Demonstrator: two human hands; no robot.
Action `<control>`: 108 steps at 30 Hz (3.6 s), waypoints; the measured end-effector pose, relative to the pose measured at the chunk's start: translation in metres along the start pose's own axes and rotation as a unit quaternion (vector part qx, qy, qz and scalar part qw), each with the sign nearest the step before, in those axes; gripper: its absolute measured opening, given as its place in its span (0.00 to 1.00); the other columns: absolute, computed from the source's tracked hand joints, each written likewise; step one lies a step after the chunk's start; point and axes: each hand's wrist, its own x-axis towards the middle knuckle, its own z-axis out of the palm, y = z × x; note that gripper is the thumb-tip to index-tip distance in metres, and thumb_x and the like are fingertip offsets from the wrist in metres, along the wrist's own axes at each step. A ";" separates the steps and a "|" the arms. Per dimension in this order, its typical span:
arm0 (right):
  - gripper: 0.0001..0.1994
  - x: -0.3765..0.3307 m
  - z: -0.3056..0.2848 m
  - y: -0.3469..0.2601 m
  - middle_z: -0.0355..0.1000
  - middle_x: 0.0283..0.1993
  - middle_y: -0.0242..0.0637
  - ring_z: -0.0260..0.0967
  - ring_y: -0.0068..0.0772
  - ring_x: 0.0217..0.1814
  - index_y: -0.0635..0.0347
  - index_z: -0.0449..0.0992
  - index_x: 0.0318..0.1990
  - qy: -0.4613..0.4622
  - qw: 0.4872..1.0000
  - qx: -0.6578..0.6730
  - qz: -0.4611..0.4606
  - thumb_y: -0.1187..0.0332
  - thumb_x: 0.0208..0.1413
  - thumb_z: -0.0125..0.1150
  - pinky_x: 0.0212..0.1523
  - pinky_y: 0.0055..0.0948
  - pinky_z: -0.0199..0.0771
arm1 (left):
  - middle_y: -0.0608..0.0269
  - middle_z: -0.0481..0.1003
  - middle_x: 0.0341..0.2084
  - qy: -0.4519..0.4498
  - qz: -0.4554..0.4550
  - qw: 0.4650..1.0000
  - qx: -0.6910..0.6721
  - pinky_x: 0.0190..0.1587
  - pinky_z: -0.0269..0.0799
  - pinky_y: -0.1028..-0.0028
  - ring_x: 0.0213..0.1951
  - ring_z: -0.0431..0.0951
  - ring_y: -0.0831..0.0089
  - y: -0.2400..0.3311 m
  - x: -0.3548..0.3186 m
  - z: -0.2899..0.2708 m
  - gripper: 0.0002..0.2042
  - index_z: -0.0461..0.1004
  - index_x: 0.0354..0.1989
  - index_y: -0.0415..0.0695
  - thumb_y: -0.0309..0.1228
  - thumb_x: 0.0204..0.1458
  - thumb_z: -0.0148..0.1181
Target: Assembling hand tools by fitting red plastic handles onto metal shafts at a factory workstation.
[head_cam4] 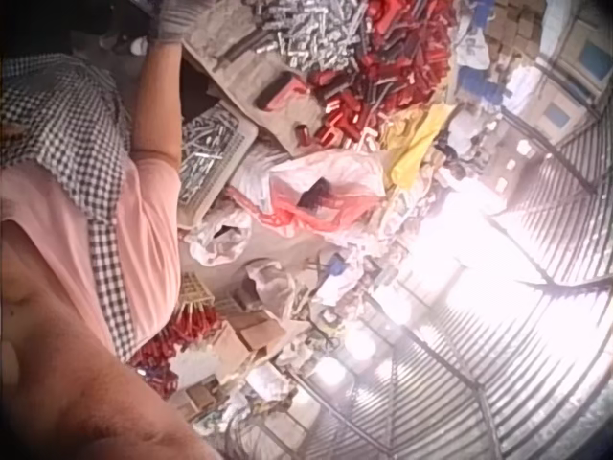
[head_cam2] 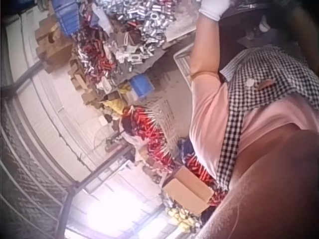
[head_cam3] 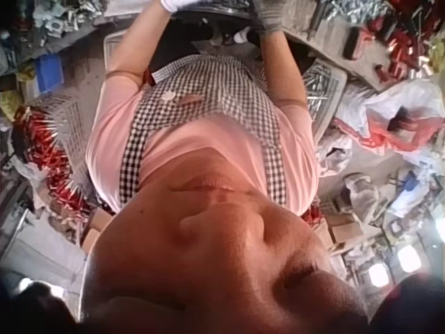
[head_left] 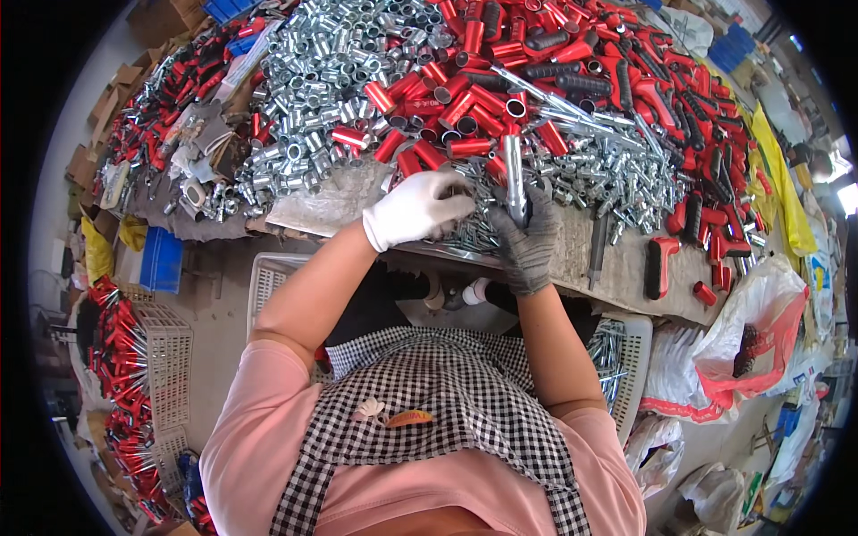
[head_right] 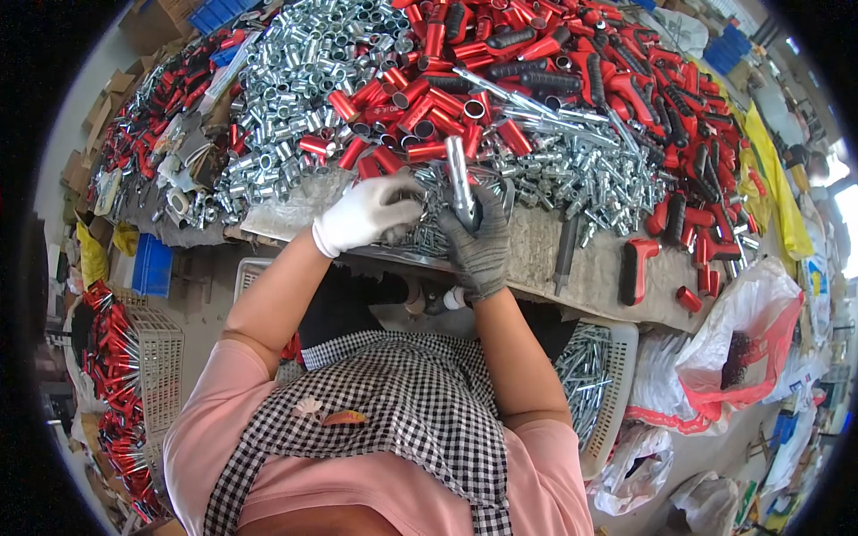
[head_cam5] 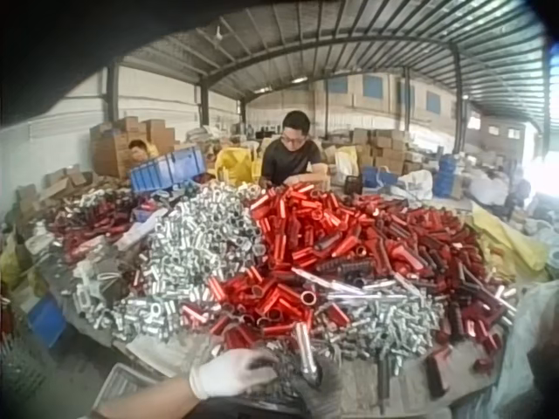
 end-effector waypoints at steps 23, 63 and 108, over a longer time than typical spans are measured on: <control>0.28 0.006 -0.002 -0.026 0.70 0.44 0.35 0.71 0.25 0.39 0.62 0.65 0.60 -0.058 0.966 0.185 0.173 0.75 0.50 0.65 0.38 0.23 0.76 | 0.58 0.78 0.32 -0.045 0.218 0.966 0.128 0.33 0.72 0.72 0.28 0.76 0.73 -0.031 0.013 -0.022 0.27 0.72 0.53 0.36 0.51 0.60 0.53; 0.27 0.003 0.003 -0.016 0.73 0.38 0.33 0.70 0.22 0.35 0.65 0.69 0.52 -0.039 0.997 -0.028 0.062 0.70 0.45 0.74 0.35 0.26 0.74 | 0.61 0.74 0.21 0.096 0.211 0.742 0.629 0.31 0.71 0.63 0.28 0.78 0.64 -0.005 -0.007 0.001 0.12 0.74 0.40 0.46 0.35 0.47 0.58; 0.23 -0.008 0.005 -0.005 0.74 0.39 0.35 0.72 0.27 0.40 0.62 0.68 0.51 -0.016 0.995 -0.095 -0.029 0.78 0.47 0.69 0.43 0.27 0.74 | 0.51 0.77 0.24 0.126 0.059 0.881 0.452 0.35 0.74 0.61 0.30 0.80 0.57 -0.003 0.003 -0.009 0.16 0.79 0.39 0.44 0.44 0.50 0.61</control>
